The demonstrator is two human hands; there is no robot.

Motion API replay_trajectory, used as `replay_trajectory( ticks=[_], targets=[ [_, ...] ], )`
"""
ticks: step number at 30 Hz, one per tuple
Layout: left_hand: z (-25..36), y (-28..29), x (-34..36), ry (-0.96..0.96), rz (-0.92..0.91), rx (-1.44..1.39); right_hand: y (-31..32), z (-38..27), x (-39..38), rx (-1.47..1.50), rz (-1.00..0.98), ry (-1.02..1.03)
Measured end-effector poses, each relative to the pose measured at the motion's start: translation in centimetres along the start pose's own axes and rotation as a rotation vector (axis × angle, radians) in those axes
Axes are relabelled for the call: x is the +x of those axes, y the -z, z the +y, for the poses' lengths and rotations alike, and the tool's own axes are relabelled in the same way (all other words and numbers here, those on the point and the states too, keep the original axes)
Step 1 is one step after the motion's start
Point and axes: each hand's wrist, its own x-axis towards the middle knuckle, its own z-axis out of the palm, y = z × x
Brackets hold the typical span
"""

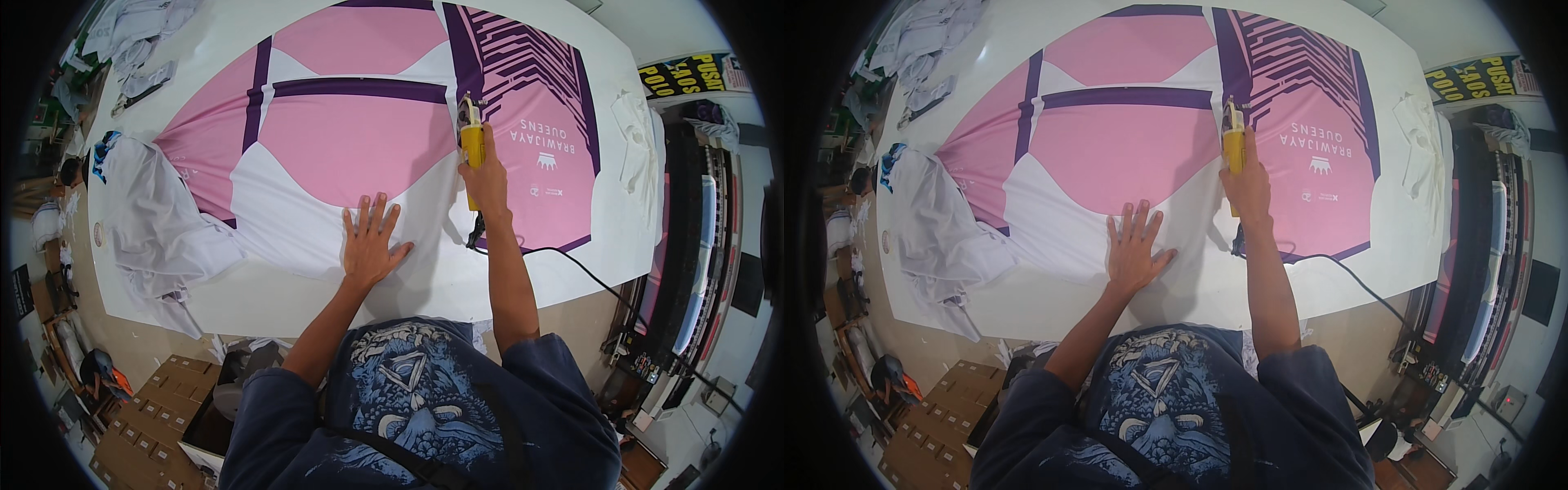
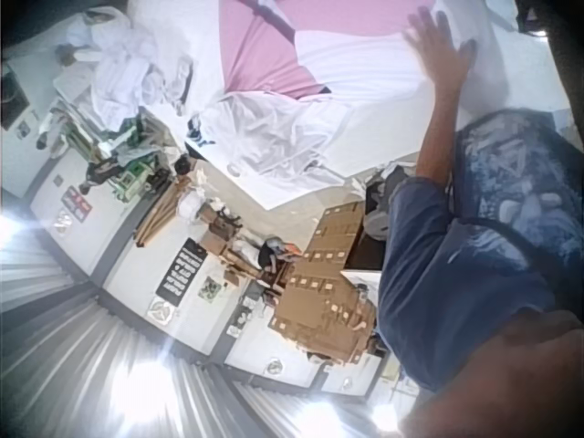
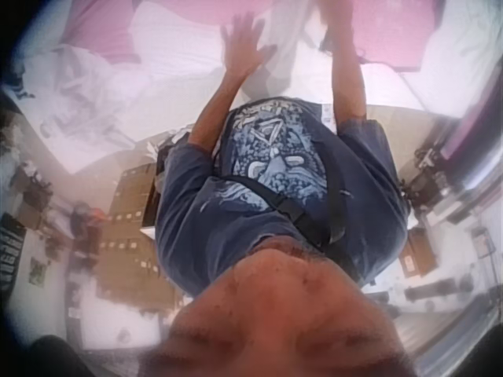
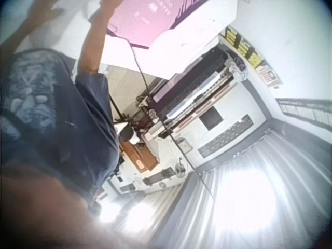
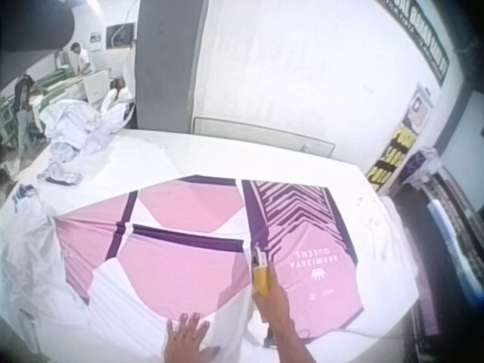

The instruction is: The person lays a white t-shirt on a table, places a pink and purple patterned design on top, and uses a yellow electric cutter to cut the fabric along the design's outline. The person then flips the shirt over and repeats the cutting process on the other side.

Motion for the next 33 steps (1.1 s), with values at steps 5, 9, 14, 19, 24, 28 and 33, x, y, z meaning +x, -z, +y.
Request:
replay_trajectory(
  ticks=[5,9,14,19,24,28,33],
  targets=[
    [0.0,-0.1,0.0,0.013,-0.017,-0.007,0.0,-0.7,2.2,0.028,0.009,0.015],
    [0.0,0.0,0.0,0.025,-0.037,-0.030,0.1,-1.2,4.0,0.011,0.001,0.005],
    [0.0,-0.1,0.0,0.017,-0.007,-0.042,0.1,-1.6,5.8,0.006,0.003,-0.007],
    [0.2,0.2,0.1,0.006,0.038,-0.037,0.2,-1.9,6.9,0.017,0.016,0.023],
    [0.4,0.7,0.3,0.028,0.007,-0.040,0.4,-2.4,8.4,-0.007,0.012,0.017],
    [0.4,0.6,0.4,0.045,-0.037,-0.042,0.5,-3.1,10.2,-0.010,0.009,0.020],
    [0.2,0.2,0.1,0.033,-0.036,-0.013,0.5,-3.5,12.8,0.019,0.014,0.021]
  ],
)
